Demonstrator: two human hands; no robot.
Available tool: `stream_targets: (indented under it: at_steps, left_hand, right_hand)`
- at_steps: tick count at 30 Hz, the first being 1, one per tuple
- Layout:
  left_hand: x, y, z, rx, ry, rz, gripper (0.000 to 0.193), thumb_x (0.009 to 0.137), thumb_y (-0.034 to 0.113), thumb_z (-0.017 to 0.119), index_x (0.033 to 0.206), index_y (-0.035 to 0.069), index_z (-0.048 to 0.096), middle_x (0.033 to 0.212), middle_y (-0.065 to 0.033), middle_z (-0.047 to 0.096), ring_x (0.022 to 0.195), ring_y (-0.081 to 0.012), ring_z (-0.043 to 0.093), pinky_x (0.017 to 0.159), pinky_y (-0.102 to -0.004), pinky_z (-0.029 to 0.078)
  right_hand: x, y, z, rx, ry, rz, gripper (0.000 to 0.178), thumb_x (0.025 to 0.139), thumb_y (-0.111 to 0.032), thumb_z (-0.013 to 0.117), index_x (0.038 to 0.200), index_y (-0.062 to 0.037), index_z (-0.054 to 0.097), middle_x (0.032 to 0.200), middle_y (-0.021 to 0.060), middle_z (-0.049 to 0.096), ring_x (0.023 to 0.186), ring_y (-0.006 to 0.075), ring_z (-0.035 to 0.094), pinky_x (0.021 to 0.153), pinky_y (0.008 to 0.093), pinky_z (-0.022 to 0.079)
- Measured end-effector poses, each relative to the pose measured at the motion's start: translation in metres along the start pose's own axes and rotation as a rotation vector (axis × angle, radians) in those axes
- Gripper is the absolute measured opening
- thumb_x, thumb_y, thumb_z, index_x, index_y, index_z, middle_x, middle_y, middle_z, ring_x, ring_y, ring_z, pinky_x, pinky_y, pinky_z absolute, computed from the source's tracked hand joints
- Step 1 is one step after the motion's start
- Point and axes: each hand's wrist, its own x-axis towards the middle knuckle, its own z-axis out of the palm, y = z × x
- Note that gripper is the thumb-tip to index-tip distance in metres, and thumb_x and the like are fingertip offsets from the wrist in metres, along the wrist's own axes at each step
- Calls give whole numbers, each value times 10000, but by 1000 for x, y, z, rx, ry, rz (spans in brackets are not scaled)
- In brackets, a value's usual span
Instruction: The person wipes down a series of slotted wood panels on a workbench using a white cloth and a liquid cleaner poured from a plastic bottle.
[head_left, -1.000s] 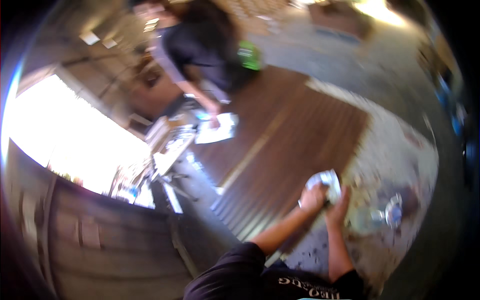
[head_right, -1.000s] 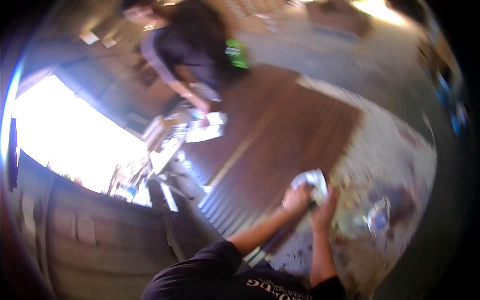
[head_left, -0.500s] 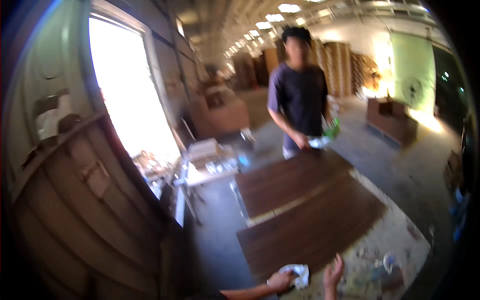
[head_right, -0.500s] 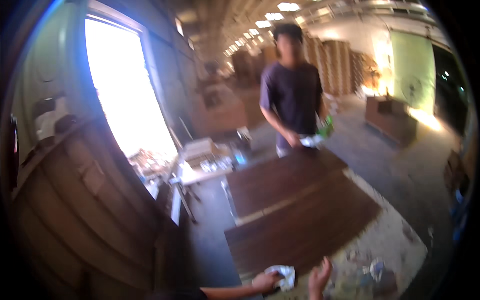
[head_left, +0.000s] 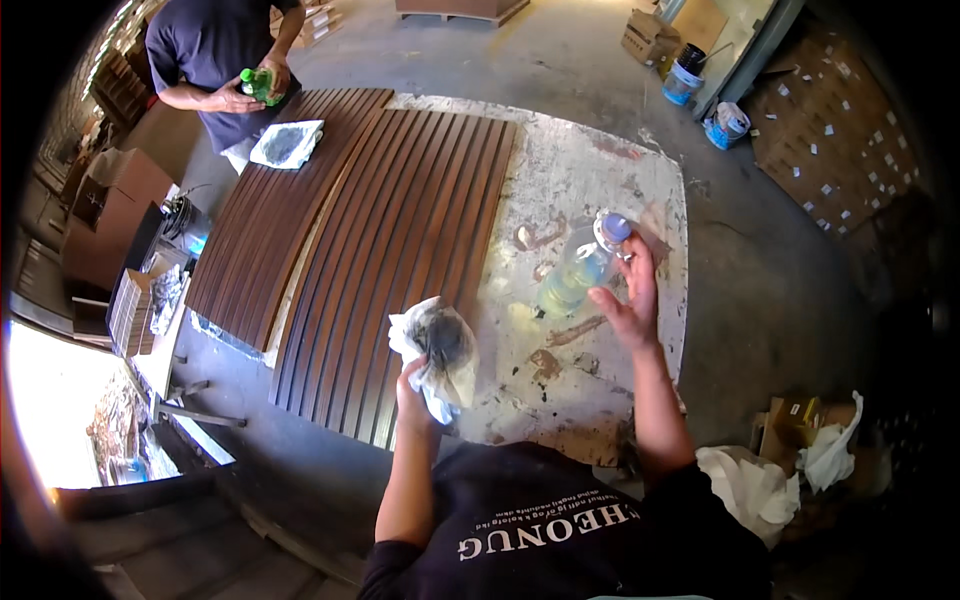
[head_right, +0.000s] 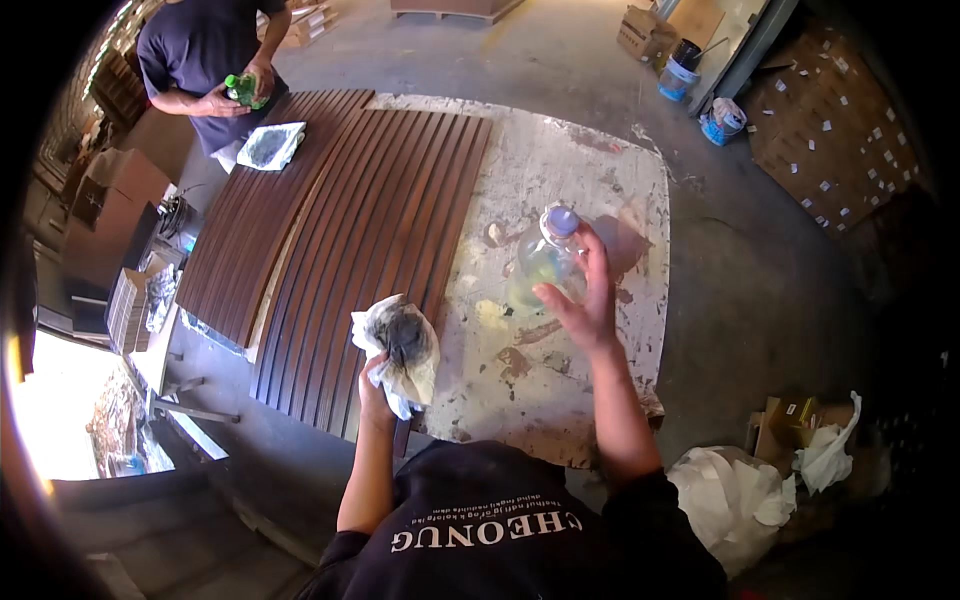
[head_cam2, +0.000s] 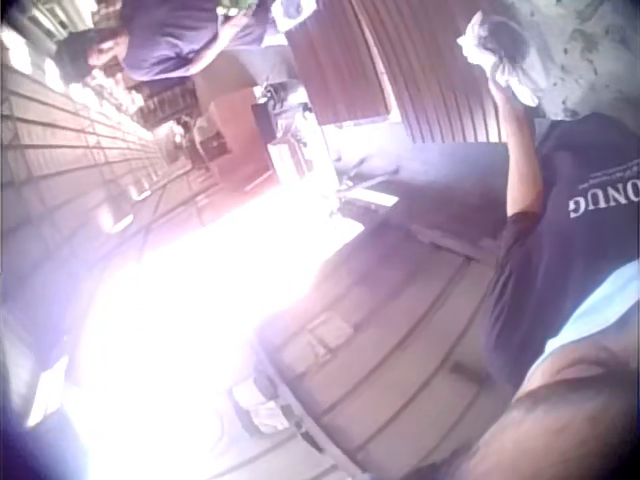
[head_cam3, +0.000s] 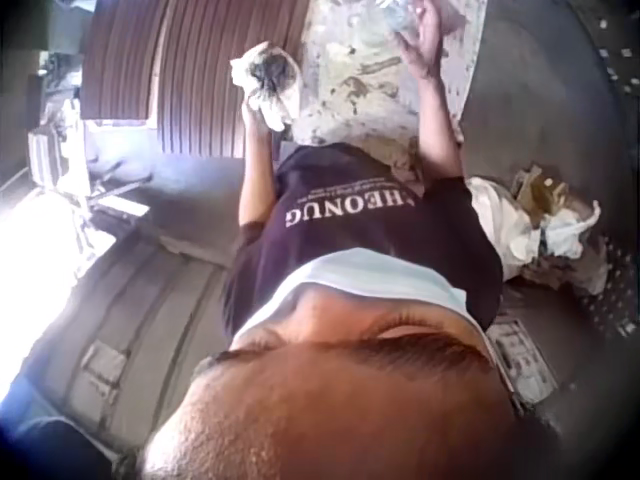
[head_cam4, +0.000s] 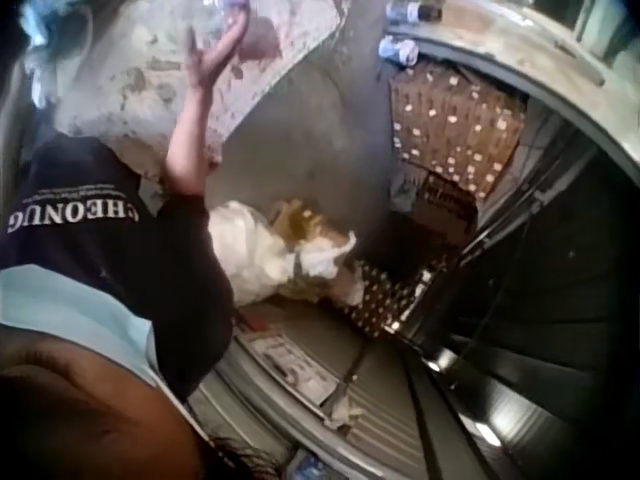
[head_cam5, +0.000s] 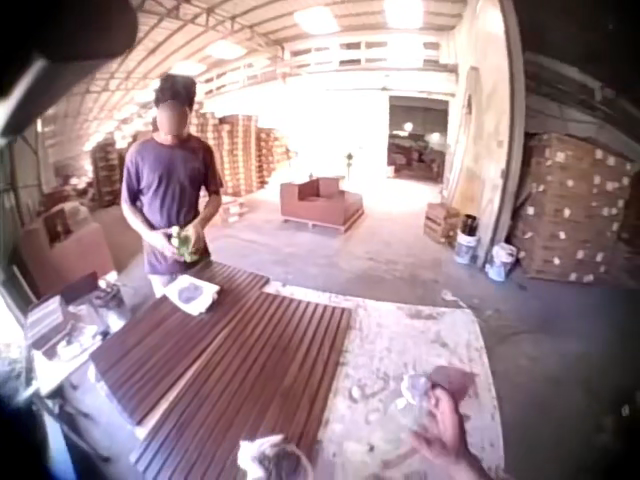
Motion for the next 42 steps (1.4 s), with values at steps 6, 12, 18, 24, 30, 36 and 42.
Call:
stream_targets:
  at_steps: [6,12,18,24,30,36,42]
  left_hand:
    - [-15,-3,-10,-33,147,8,551,820,107,575,1340,40,405,1214,-165,562,1103,-331,565,967,-457,459]
    - [-7,2,-27,177,179,75,522,736,-20,556,1253,-21,485,1087,-149,615,953,-294,628,863,-410,516]
    - [-2,12,-22,197,152,130,534,723,-47,519,1254,-37,472,1090,-165,614,947,-295,637,875,-403,521]
    - [12,26,-9,299,131,134,526,677,-50,546,1200,-49,501,1028,-148,626,856,-246,649,775,-357,546]
    - [23,7,-4,373,162,132,429,725,-50,545,1154,-59,528,952,-139,646,753,-232,661,691,-355,565]
    - [24,-3,-25,300,192,51,429,729,-69,508,1158,-59,523,954,-146,644,762,-253,666,690,-360,575]
    - [25,-8,-34,167,189,0,438,733,-70,509,1171,-56,515,997,-156,633,843,-282,659,773,-388,559]
  right_hand:
    - [-17,48,36,-44,213,16,943,727,-126,778,1416,-52,138,1428,178,272,1318,294,316,1124,431,219]
    - [12,82,52,-268,320,-174,944,692,-132,813,1374,-40,166,1348,194,366,1252,298,394,1057,432,327]
    - [36,51,40,-408,-166,-159,887,665,-151,789,1385,-124,272,1195,173,566,1074,291,593,881,428,509]
    - [20,5,70,-805,-952,91,907,656,-212,781,1416,-168,288,1150,152,600,1006,299,618,870,403,526]
    - [5,3,77,-856,-1211,340,869,658,-177,762,1398,-137,309,1023,226,617,899,340,635,818,383,528]
    - [7,8,77,-840,-1248,338,856,655,-184,766,1389,-124,332,988,228,630,849,346,643,767,401,530]
    - [15,-3,79,-910,-1257,304,846,646,-155,759,1387,-123,353,830,198,651,757,313,655,692,397,528]
